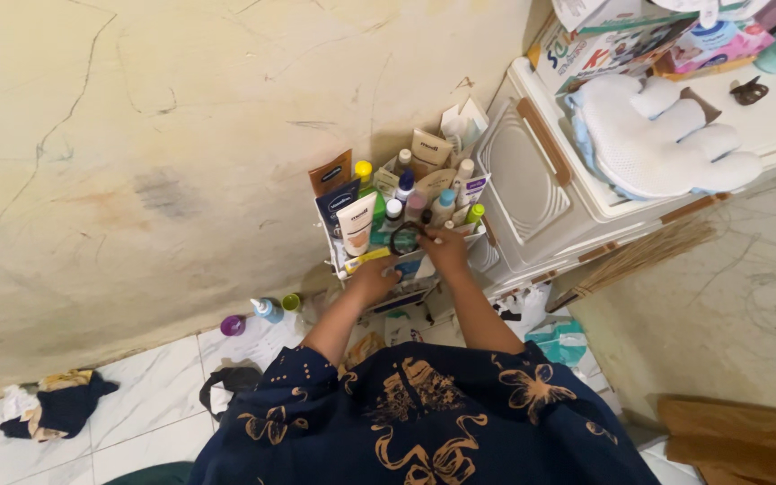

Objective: The person organizes various household items on a white plastic storage unit. They handle socks, a hair tie, a plush toy, and a package of baby wipes, placing them on the top surface and into a drawer.

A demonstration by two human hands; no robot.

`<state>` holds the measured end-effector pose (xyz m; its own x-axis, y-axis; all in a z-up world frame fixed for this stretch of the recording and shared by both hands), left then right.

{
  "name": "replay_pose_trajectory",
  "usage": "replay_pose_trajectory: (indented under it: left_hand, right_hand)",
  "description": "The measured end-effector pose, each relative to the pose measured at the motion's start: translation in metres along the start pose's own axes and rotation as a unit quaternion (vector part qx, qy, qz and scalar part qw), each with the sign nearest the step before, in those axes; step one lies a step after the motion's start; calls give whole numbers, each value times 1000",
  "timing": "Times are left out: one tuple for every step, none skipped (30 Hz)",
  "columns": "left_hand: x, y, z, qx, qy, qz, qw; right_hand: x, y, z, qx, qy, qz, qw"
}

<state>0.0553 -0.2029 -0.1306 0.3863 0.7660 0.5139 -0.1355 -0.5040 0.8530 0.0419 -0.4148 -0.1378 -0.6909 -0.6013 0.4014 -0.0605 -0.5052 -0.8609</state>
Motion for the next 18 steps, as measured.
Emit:
replay_pose_trajectory:
  left_hand:
    - [-2,3,3,-30,5,17,999]
    - [-5,6,5,-61,9,33,998]
    - [-7,6,7,-68,13,36,997]
    - [-9,6,9,-75,16,39,996]
    - [-10,6,9,-82,18,42,996]
    - [-11,3,10,-67,14,40,997]
    - [-11,1,10,-52,10,38,998]
    - [-11,-1,9,-37,6,36,999]
    - [-10,4,9,-52,9,42,998]
    - [-8,8,9,-67,12,48,997]
    - [-6,14,9,-83,15,54,995]
    - [-9,6,8,-28,-6,49,998]
    - [-11,-3,6,27,-28,44,998]
    - [-14,-12,4,80,-49,39,995]
    - [-11,-2,8,24,-26,42,998]
    - [-8,6,11,-33,-3,44,998]
    - [-4,12,12,-89,19,45,995]
    - [-3,8,12,-93,20,42,995]
  right_hand:
    - [3,-8,-2,32,5,-17,999]
    - [6,-17,-3,65,10,-34,997]
    - [7,-20,-4,59,7,-44,997]
    - [9,-24,-5,54,3,-53,997]
    - [10,-27,-7,47,0,-63,997]
    - [13,-27,-8,19,2,-52,998]
    - [16,-27,-9,-8,5,-41,999]
    - [18,-26,-10,-36,7,-30,999]
    - [20,-28,-11,-55,4,-21,998]
    - [20,-28,-13,-74,1,-12,997]
    - [21,-25,-14,-92,-1,-3,996]
    - [22,-30,-13,-53,-5,-2,999]
    - [22,-34,-12,-14,-9,-1,1000]
    - [22,-37,-12,25,-13,0,1000]
    - [24,-36,-10,31,-3,7,999]
    - [27,-38,-7,37,7,14,999]
    - [31,-42,-6,43,17,21,999]
    - [36,-48,-4,48,21,21,998]
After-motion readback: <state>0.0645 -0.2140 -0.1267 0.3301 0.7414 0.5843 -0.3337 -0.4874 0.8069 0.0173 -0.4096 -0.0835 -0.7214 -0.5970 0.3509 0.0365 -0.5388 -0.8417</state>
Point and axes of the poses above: each hand's wrist, its own z-axis towards the middle knuckle, its own x-axis out of the back of the hand, y = z × x, the point moved 9 cm from there along z, towards the middle knuckle, and after that the axes turned 13 degrees about y, right-handed, at the moved point
